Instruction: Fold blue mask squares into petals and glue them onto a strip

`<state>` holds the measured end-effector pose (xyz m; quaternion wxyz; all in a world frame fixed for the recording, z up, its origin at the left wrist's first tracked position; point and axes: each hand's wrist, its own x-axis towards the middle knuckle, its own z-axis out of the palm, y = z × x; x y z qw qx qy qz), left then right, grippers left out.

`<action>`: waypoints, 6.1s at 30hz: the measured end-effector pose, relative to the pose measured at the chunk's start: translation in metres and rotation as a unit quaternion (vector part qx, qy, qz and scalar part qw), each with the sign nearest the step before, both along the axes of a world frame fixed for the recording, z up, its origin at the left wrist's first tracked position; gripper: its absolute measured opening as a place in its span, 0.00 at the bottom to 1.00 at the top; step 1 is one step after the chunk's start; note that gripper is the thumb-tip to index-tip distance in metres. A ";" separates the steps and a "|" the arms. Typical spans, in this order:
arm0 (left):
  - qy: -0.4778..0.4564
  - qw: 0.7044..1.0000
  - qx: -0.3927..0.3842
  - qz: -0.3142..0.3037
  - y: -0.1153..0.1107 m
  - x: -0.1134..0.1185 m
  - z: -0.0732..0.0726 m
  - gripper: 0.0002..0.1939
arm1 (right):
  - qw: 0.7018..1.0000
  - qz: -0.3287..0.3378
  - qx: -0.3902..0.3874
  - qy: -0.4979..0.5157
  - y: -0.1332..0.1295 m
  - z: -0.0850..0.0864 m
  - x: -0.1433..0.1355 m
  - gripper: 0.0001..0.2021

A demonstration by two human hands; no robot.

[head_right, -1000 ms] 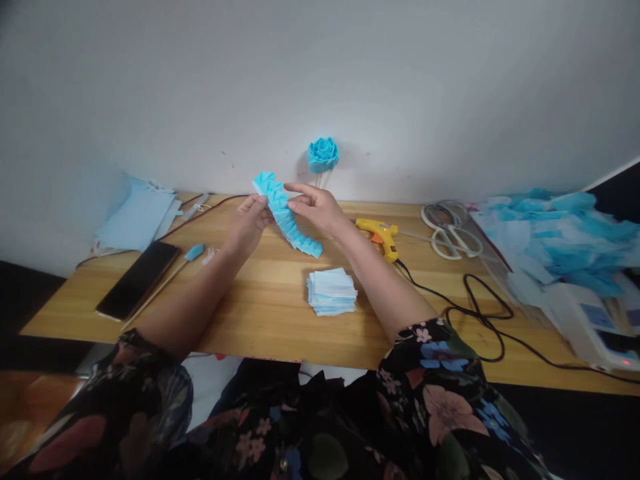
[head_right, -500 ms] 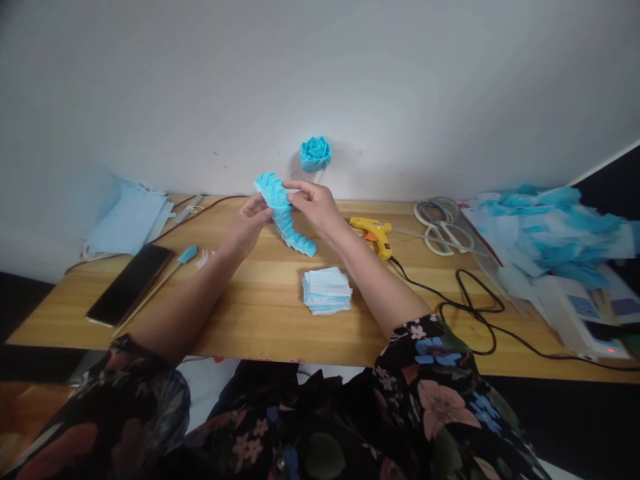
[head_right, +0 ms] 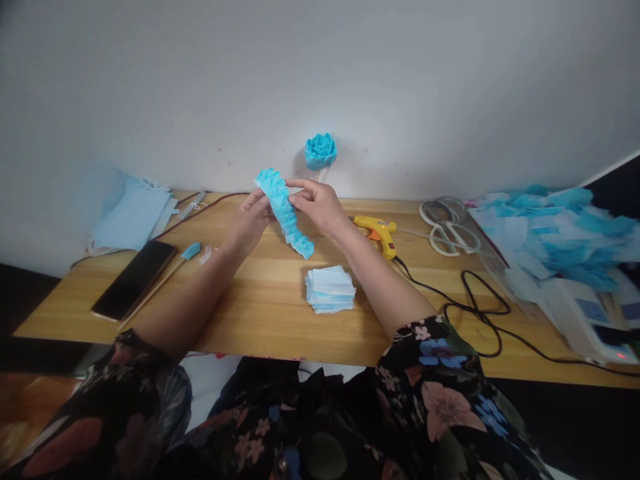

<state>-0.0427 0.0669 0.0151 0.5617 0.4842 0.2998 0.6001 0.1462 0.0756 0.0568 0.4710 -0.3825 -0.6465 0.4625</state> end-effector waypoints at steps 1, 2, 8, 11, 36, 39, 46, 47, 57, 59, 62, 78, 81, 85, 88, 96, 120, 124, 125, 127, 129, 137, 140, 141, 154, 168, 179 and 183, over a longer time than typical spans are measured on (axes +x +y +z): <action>0.007 1.000 -0.003 -0.008 -0.001 0.000 0.001 0.26 | 1.000 -0.010 -0.001 0.002 0.000 0.000 0.000 0.25; 0.015 1.000 -0.003 -0.016 -0.002 0.000 0.002 0.27 | 1.000 -0.016 -0.001 0.005 0.001 0.001 0.001 0.25; 0.031 0.999 0.022 -0.028 -0.003 0.000 0.002 0.30 | 1.000 -0.014 -0.005 0.008 -0.001 0.001 -0.001 0.24; 0.011 1.000 0.022 -0.017 -0.001 -0.001 0.002 0.30 | 1.000 0.005 -0.008 0.021 -0.002 0.001 -0.001 0.27; 0.001 1.000 0.024 -0.006 0.006 -0.003 -0.008 0.32 | 0.998 0.049 -0.020 0.020 0.002 -0.002 0.001 0.26; 0.001 1.000 0.018 0.002 0.006 -0.003 -0.007 0.32 | 0.998 0.066 -0.010 -0.007 0.002 -0.002 0.001 0.26; -0.011 1.000 0.004 0.002 0.004 -0.002 -0.008 0.30 | 0.999 0.037 0.005 -0.006 0.005 -0.005 0.001 0.24; -0.008 1.000 0.003 0.000 0.004 -0.002 -0.008 0.30 | 0.999 0.033 0.007 -0.003 0.005 -0.005 0.001 0.23; 0.036 0.998 0.042 -0.024 0.009 -0.007 -0.014 0.39 | 0.999 0.036 -0.012 0.017 0.003 -0.004 -0.001 0.21; 0.026 0.999 0.044 -0.012 0.011 -0.007 -0.016 0.38 | 0.999 0.040 -0.021 0.016 0.003 -0.005 -0.001 0.24; 0.023 0.999 0.047 -0.003 0.013 -0.007 -0.018 0.37 | 0.999 0.038 -0.015 -0.010 0.004 -0.008 0.000 0.29; 0.003 0.999 0.027 0.028 0.013 -0.009 -0.015 0.36 | 0.996 0.076 -0.050 -0.001 0.002 -0.007 0.002 0.29; 0.006 0.999 0.016 0.043 0.012 -0.007 -0.014 0.36 | 0.990 0.124 -0.058 -0.030 -0.002 -0.006 0.002 0.22; 0.003 0.999 0.006 0.035 0.008 -0.004 -0.008 0.35 | 0.988 0.127 -0.044 -0.071 -0.003 -0.006 0.000 0.13; 0.006 1.000 -0.006 0.016 0.001 -0.002 -0.001 0.29 | 0.994 0.094 -0.042 -0.048 -0.003 -0.006 0.000 0.15; -0.009 1.000 -0.013 -0.023 -0.003 -0.002 0.004 0.24 | 0.995 0.072 -0.031 -0.055 0.000 -0.008 0.001 0.20; 0.015 1.000 0.006 -0.009 0.002 -0.004 -0.001 0.28 | 0.991 0.084 -0.016 -0.100 0.003 -0.009 0.004 0.19; 0.013 0.999 -0.010 -0.033 0.000 -0.003 0.000 0.26 | 0.994 0.046 -0.005 -0.098 0.005 -0.012 0.006 0.17; 0.012 0.999 -0.008 -0.042 0.000 -0.003 0.000 0.28 | 0.994 0.045 -0.003 -0.097 0.006 -0.012 0.007 0.16; 0.011 0.998 -0.001 -0.056 0.001 -0.004 -0.002 0.33 | 0.994 0.049 -0.001 -0.101 0.006 -0.012 0.007 0.12; 0.012 0.998 0.003 -0.066 0.002 -0.005 -0.005 0.37 | 0.993 0.051 -0.004 -0.102 0.006 -0.013 0.007 0.09; 0.004 0.999 -0.002 -0.036 0.007 -0.006 -0.008 0.39 | 0.996 0.065 -0.048 -0.047 0.001 -0.007 0.006 0.15; 0.006 1.000 -0.004 -0.011 0.008 -0.007 -0.007 0.39 | 0.993 0.091 -0.052 -0.048 0.000 -0.003 0.007 0.20; 0.005 1.000 -0.003 -0.006 0.008 -0.008 -0.007 0.39 | 0.992 0.097 -0.048 -0.057 0.000 -0.003 0.007 0.21; 0.051 0.996 -0.017 -0.070 -0.001 -0.003 -0.003 0.51 | 0.991 0.060 -0.020 -0.116 0.004 -0.007 0.008 0.24; 0.085 0.996 0.033 0.024 0.016 -0.007 -0.017 0.47 | 0.987 0.086 -0.031 -0.132 0.007 -0.010 0.009 0.29; 0.129 0.988 0.074 0.046 0.020 -0.007 -0.023 0.41 | 0.995 0.041 -0.062 -0.073 0.006 -0.011 0.011 0.24; 0.205 0.968 0.120 0.086 0.022 -0.010 -0.022 0.40 | 0.996 0.026 -0.064 -0.053 0.008 -0.014 0.009 0.24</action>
